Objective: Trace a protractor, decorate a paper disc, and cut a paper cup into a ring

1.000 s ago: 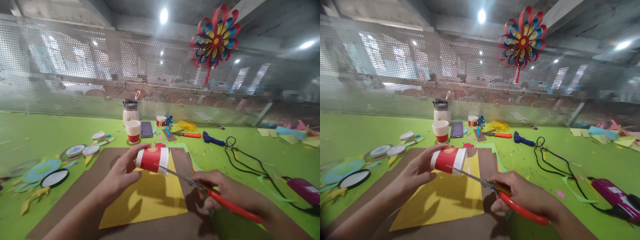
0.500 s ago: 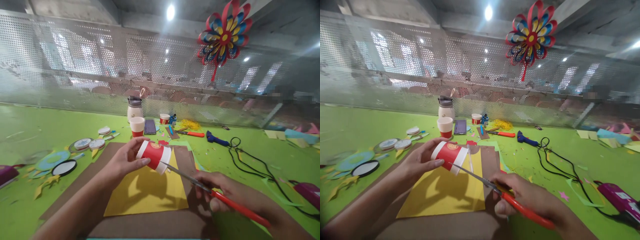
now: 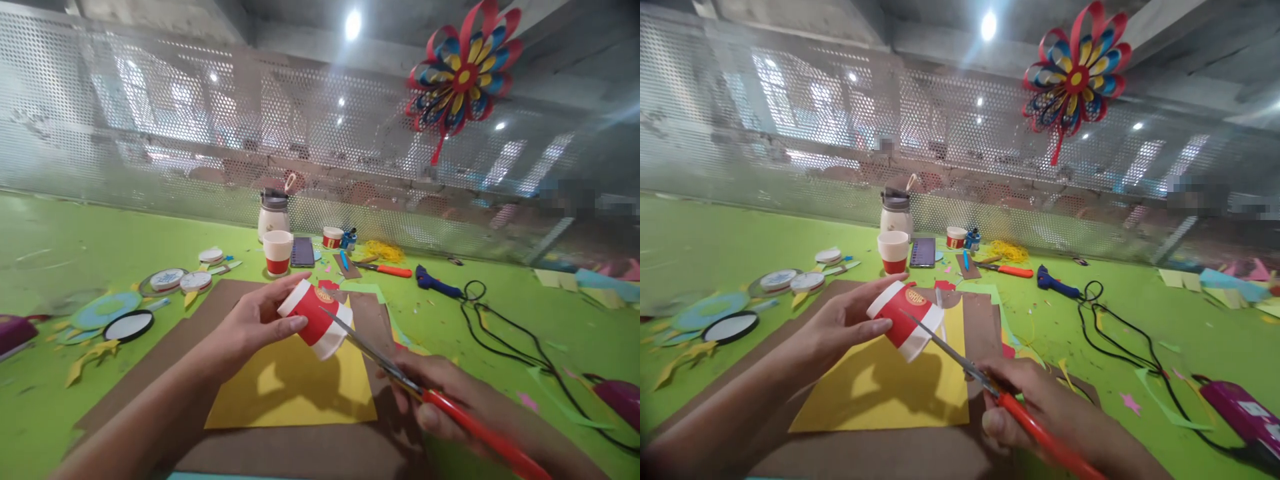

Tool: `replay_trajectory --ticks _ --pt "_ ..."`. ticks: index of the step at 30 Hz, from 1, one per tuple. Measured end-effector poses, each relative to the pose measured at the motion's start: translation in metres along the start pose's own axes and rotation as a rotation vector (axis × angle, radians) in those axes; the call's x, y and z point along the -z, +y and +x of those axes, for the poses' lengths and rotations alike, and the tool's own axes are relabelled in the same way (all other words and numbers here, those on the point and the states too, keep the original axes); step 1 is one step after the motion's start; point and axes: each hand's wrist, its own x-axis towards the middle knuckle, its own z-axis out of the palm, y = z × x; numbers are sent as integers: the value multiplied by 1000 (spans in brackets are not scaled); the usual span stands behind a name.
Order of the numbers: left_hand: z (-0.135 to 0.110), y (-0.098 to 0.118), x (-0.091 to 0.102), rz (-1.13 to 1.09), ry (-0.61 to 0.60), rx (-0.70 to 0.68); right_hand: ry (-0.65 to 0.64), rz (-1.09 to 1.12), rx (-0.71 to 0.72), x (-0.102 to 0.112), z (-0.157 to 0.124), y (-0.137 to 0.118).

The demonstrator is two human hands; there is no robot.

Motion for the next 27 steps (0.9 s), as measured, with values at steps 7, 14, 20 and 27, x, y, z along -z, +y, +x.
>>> replay_trajectory --ticks 7,14,20,27 --pt "2 -7 3 -4 -20 5 7 62 -2 -4 0 -4" --pt "2 -7 2 -61 -48 0 -1 50 16 -4 2 -4" --pt "2 -6 1 -45 -65 0 11 37 11 -3 1 -4" --pt "4 0 0 -23 -127 -14 32 15 20 -4 1 -6"
